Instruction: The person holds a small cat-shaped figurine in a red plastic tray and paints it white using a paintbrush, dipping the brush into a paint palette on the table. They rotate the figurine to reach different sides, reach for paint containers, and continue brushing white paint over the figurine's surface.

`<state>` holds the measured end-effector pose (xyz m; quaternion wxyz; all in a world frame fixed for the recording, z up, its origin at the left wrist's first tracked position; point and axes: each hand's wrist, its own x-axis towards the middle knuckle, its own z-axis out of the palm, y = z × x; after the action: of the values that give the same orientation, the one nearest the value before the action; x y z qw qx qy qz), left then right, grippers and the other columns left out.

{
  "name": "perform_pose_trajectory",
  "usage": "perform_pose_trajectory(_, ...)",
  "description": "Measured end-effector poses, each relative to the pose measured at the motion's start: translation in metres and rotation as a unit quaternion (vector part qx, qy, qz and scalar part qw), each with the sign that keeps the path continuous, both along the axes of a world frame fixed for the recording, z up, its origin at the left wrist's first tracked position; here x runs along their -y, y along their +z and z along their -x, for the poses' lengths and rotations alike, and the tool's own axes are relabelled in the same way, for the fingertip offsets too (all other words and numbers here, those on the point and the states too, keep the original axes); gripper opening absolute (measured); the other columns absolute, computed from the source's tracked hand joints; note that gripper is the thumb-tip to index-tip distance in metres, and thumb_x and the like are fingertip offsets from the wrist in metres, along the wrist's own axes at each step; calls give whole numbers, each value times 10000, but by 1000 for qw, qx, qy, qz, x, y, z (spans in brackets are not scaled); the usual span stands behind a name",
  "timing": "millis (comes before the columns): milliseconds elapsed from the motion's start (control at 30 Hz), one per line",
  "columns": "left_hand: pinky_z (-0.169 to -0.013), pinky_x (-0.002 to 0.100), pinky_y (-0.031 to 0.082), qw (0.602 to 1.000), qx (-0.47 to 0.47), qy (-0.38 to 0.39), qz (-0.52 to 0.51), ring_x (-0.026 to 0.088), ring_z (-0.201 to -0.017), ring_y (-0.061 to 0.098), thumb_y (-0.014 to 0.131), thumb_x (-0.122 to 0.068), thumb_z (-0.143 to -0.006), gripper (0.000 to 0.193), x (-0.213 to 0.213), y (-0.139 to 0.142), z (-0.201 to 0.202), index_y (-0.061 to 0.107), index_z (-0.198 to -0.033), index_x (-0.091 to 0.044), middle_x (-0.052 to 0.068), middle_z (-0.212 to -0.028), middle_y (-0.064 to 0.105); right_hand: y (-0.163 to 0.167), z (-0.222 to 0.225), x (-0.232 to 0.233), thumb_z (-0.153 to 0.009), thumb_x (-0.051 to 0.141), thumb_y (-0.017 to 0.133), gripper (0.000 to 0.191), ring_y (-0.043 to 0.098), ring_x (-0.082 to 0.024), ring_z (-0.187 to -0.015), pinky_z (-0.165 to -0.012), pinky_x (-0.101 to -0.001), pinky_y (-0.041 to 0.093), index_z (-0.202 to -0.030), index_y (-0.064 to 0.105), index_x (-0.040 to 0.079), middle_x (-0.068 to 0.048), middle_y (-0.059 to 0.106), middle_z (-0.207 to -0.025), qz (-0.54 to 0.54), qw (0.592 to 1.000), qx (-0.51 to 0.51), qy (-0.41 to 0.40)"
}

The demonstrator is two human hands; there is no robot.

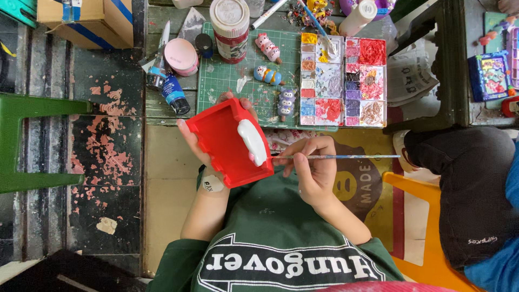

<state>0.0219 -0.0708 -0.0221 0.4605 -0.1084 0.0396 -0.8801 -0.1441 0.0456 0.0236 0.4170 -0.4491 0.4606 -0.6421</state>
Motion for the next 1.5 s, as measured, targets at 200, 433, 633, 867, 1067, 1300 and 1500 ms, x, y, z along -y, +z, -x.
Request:
perform_pose_trajectory(200,-1223,478,423,1000,-9,-3,-5,306,-1389,457,542,-809,-925,954,-1,0,1,486,-1504,-53,198,-1483,516,2,1,1,-1105,34,476,138,728,-221,-899,-656,-262,558,-1162,359,81,-155,627,-1082,-10,1000,9,-8)
perform_pose_trajectory(433,-1209,472,428,1000,-16,9,22,301,-1407,451,549,-785,-942,945,0,-3,2,456,-1517,-41,202,-1490,501,6,0,1,-1126,62,469,135,731,-235,-928,-693,-279,577,-1176,347,93,-160,612,-1125,1,1000,1,-3)
perform_pose_trajectory(633,-1162,443,444,999,1,18,28,307,-1365,488,539,-786,-942,950,1,-6,1,453,-1505,-25,214,-1480,503,11,-1,2,-1110,40,472,144,728,-224,-939,-695,-279,587,-1172,347,76,-171,602,-1137,21,998,-63,-3)
perform_pose_trajectory(867,-1135,430,462,998,19,29,51,309,-1314,520,550,-783,-953,947,2,-6,1,459,-1497,-14,208,-1460,512,13,1,-1,-1073,-32,472,153,718,-214,-966,-706,-277,593,-1148,364,47,-193,617,-1155,3,993,-115,8)
perform_pose_trajectory(1067,-1147,431,447,999,25,28,21,298,-1337,504,562,-780,-916,955,1,-7,2,454,-1478,-16,206,-1450,509,10,3,-6,-1069,-28,491,152,696,-187,-975,-734,-270,589,-1145,377,38,-204,631,-1162,11,991,-131,9)
perform_pose_trajectory(1300,-1143,415,450,996,64,40,40,298,-1306,517,571,-787,-919,966,3,-9,2,454,-1475,-7,223,-1433,522,10,6,-10,-1065,-23,501,150,659,-146,-888,-767,-268,580,-1142,386,35,-213,647,-1164,17,991,-135,18)
perform_pose_trajectory(1500,-1125,406,471,996,53,42,57,296,-1287,534,559,-781,-933,957,4,-10,1,452,-1475,1,221,-1430,536,11,6,-9,-1062,-24,503,151,654,-147,-870,-768,-267,575,-1139,389,40,-217,655,-1153,21,990,-138,19)
